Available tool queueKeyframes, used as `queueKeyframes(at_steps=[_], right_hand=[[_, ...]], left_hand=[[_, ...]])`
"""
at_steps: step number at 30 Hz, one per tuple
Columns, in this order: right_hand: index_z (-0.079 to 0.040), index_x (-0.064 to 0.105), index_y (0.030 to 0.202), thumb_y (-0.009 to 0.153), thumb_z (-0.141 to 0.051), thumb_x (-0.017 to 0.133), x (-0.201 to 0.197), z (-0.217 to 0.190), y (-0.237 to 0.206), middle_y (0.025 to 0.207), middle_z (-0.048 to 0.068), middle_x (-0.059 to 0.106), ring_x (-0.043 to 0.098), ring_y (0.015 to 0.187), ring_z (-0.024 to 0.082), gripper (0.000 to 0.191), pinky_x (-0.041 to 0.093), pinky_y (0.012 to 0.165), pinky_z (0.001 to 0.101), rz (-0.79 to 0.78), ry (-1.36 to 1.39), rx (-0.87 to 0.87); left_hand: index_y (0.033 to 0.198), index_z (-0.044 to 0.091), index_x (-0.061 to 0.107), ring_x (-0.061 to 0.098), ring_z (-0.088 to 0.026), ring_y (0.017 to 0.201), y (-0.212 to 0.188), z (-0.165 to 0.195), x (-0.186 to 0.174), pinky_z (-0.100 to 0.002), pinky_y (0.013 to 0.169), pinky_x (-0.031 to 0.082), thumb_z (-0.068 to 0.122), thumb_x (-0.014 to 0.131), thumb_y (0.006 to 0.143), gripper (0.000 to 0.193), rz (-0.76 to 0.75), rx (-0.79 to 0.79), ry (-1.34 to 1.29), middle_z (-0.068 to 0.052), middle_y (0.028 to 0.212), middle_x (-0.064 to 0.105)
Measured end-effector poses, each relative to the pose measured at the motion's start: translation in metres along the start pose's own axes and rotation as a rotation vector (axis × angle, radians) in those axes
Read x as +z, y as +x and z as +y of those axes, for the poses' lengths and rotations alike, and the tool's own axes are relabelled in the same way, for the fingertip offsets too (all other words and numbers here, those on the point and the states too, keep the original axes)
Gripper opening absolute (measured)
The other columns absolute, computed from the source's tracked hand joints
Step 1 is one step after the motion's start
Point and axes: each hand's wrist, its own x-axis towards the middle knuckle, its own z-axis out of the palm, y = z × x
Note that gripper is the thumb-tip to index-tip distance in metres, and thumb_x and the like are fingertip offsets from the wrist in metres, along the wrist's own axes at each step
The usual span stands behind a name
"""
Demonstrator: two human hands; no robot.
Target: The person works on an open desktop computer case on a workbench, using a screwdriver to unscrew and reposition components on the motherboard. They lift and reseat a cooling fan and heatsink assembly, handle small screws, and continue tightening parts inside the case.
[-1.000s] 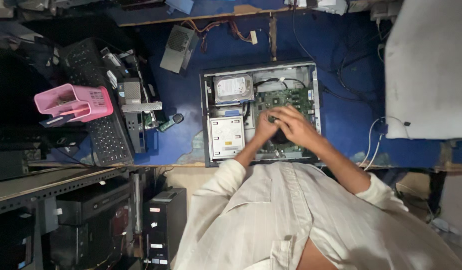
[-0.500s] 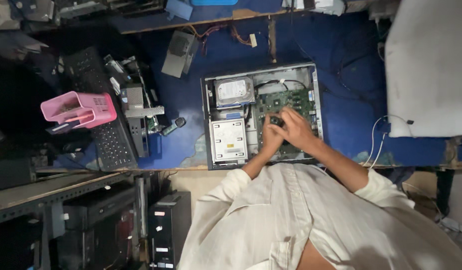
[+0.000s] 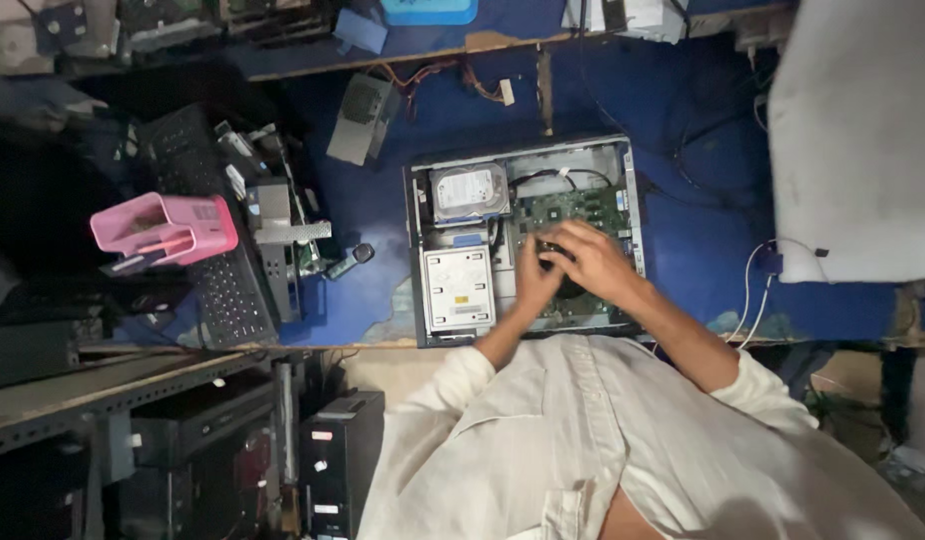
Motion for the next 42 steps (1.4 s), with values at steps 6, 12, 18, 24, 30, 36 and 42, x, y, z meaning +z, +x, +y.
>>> queueKeyframes(at_steps=[6,12,18,24,30,36,42], right_hand=[[0.001,0.06,0.103,0.088,-0.027,0.08,0.018,-0.002,0.0,0.101,0.02,0.057,0.06,0.091,0.041,0.038,0.051,0.077,0.045,0.116,-0.029,0.112],[0.0,0.062,0.116,0.09,-0.019,0.073,-0.002,-0.002,0.003,0.117,0.02,0.06,0.062,0.105,0.037,0.034,0.054,0.081,0.0402,0.01,0.078,0.084],[-0.004,0.069,0.127,0.087,-0.003,0.064,-0.015,0.004,0.001,0.132,0.013,0.067,0.063,0.119,0.035,0.04,0.052,0.101,0.0446,-0.129,-0.092,-0.098],[-0.003,0.068,0.123,0.091,-0.013,0.072,-0.003,0.014,-0.005,0.118,0.015,0.067,0.067,0.106,0.038,0.034,0.055,0.09,0.0415,0.031,-0.013,0.042],[-0.002,0.062,0.11,0.091,-0.03,0.077,0.021,0.009,-0.008,0.115,0.016,0.062,0.067,0.103,0.037,0.038,0.054,0.085,0.042,-0.022,-0.149,0.267],[-0.004,0.067,0.126,0.095,-0.018,0.065,0.01,-0.005,-0.006,0.13,0.014,0.067,0.062,0.122,0.034,0.034,0.043,0.109,0.0483,-0.053,-0.014,0.008],[-0.004,0.068,0.128,0.096,-0.009,0.061,-0.006,-0.01,-0.008,0.131,0.015,0.069,0.064,0.121,0.034,0.033,0.048,0.105,0.0433,-0.097,0.044,0.016]], left_hand=[[0.118,0.0,0.057,0.068,-0.029,0.101,-0.004,0.011,0.012,-0.041,0.087,0.053,0.012,0.072,0.087,0.037,0.006,-0.131,-0.146,-0.017,0.107,0.068],[0.107,0.004,0.074,0.069,-0.023,0.087,0.025,-0.007,0.005,-0.036,0.08,0.057,0.016,0.075,0.085,0.025,-0.255,-0.225,-0.158,-0.012,0.093,0.077],[0.105,0.003,0.073,0.076,-0.029,0.097,0.041,-0.015,0.001,-0.038,0.086,0.058,0.01,0.07,0.081,0.026,-0.415,0.004,-0.237,-0.015,0.104,0.078],[0.119,-0.002,0.06,0.066,-0.037,0.099,0.002,0.003,0.012,-0.041,0.086,0.052,0.01,0.072,0.081,0.041,-0.01,-0.02,-0.055,-0.021,0.107,0.067],[0.12,0.0,0.064,0.071,-0.032,0.103,-0.007,-0.004,0.016,-0.039,0.093,0.055,0.011,0.076,0.084,0.039,-0.055,-0.099,-0.149,-0.02,0.114,0.072],[0.104,0.002,0.074,0.077,-0.023,0.094,0.003,-0.02,0.008,-0.034,0.082,0.059,0.01,0.066,0.087,0.021,-0.053,-0.121,-0.177,-0.013,0.102,0.079],[0.099,0.001,0.074,0.076,-0.026,0.09,0.008,-0.023,0.003,-0.036,0.079,0.058,0.007,0.069,0.077,0.023,-0.097,-0.067,-0.156,-0.016,0.098,0.077]])
